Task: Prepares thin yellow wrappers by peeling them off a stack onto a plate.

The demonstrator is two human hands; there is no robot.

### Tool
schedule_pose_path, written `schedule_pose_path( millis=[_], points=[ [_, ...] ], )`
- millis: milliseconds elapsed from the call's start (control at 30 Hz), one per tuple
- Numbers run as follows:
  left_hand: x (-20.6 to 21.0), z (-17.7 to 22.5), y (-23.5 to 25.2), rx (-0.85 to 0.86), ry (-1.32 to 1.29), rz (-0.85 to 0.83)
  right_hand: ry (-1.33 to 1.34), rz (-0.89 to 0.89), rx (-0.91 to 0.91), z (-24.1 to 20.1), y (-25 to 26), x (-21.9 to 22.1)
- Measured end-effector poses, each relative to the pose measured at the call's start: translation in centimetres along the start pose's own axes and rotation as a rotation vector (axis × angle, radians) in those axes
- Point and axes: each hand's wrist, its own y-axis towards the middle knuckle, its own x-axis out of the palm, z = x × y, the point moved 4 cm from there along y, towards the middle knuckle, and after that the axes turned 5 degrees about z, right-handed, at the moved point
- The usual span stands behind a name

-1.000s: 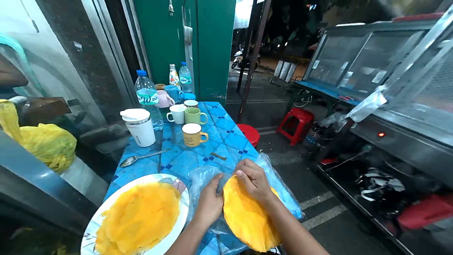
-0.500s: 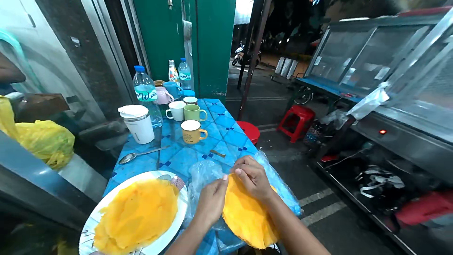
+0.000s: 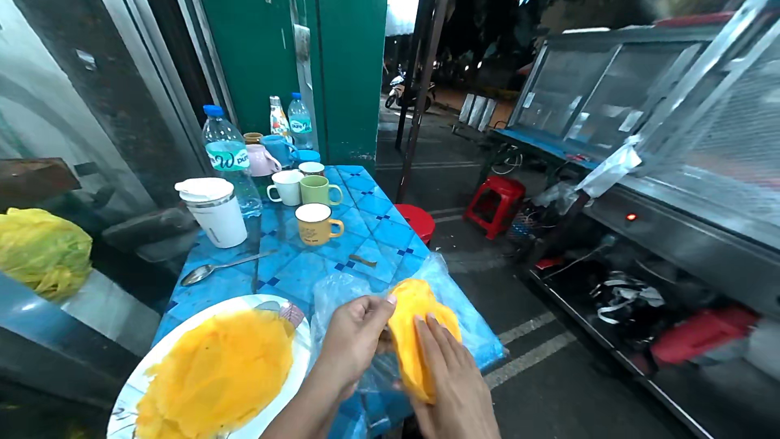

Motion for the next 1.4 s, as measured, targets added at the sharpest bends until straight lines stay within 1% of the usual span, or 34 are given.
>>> schedule_pose_path(
  millis=[67, 100, 167, 267, 367, 433, 533, 600, 667, 733, 833, 900, 1000, 1033, 1067, 1133, 1167, 1233, 1300, 1400],
  points=[
    [0.3, 1.1, -0.9, 0.043, -0.082, -0.061, 0.092, 0.138, -0.006, 0.6, 0.5, -1.3],
    [0.3, 1.4, -1.1, 0.064, -0.107, -0.113, 0.167, 0.179, 0.009, 1.4, 1.1, -2.0],
    [0.0, 1.4, -0.9, 0.074, -0.092, -0.182, 0.351, 0.15, 0.086, 3.6, 2.6, -3.5],
    [-1.0, -0.7, 0.5, -0.018, 0.007, -0.194, 0.524, 0.11, 0.205, 5.7, 4.4, -6.2],
    [-1.9, -4.1, 2.0, -0.15, 0.096, -0.183, 0.56, 0.219, 0.3, 7.1, 5.3, -9.4],
    [-1.8, -5.6, 2.4, -0.14, 0.107, -0.193, 0.526, 0.354, 0.299, 8.0, 5.6, -11.9],
    [-0.9, -5.9, 2.4, -0.008, 0.089, -0.263, 0.282, 0.545, 0.2, 8.5, 5.6, -14.9],
    [0.0, -5.5, 2.4, 0.09, 0.054, -0.349, 0.091, 0.597, 0.093, 8.2, 5.6, -15.8],
    [0.8, -5.0, 2.5, 0.175, -0.006, -0.387, -0.007, 0.596, -0.078, 7.7, 5.5, -15.8],
    [0.9, -4.5, 2.8, 0.262, -0.105, -0.367, 0.016, 0.558, -0.275, 7.1, 5.3, -15.0],
    [-0.5, -3.0, 2.9, 0.34, -0.32, -0.262, 0.067, 0.502, -0.479, 5.2, 5.5, -11.7],
    [-2.6, -2.0, 2.5, 0.401, -0.368, -0.05, 0.113, 0.459, -0.572, 4.5, 5.2, -8.3],
    [-6.3, -1.0, 1.3, 0.502, -0.301, 0.291, 0.13, 0.346, -0.666, 5.2, 4.0, -2.3],
    [-7.2, -0.7, 0.8, 0.528, -0.288, 0.361, 0.13, 0.273, -0.679, 5.8, 3.3, -0.2],
    [-7.9, -0.4, 0.1, 0.549, -0.275, 0.395, 0.13, 0.188, -0.686, 6.6, 2.6, 1.6],
    [-8.6, -0.2, -1.1, 0.589, -0.239, 0.398, 0.168, 0.045, -0.642, 8.3, 0.9, 4.6],
    [-8.7, -0.2, -1.6, 0.605, -0.213, 0.381, 0.201, 0.008, -0.599, 9.0, 0.1, 5.4],
    [-8.8, -0.7, -2.3, 0.638, -0.155, 0.337, 0.236, -0.021, -0.531, 9.5, -0.5, 5.7],
    [-8.4, -1.6, -2.9, 0.657, -0.076, 0.263, 0.218, -0.048, -0.507, 9.3, -0.5, 5.3],
    [-7.3, -2.8, -4.1, 0.6, 0.083, 0.18, 0.166, -0.076, -0.509, 9.0, -0.5, 4.8]
  ],
)
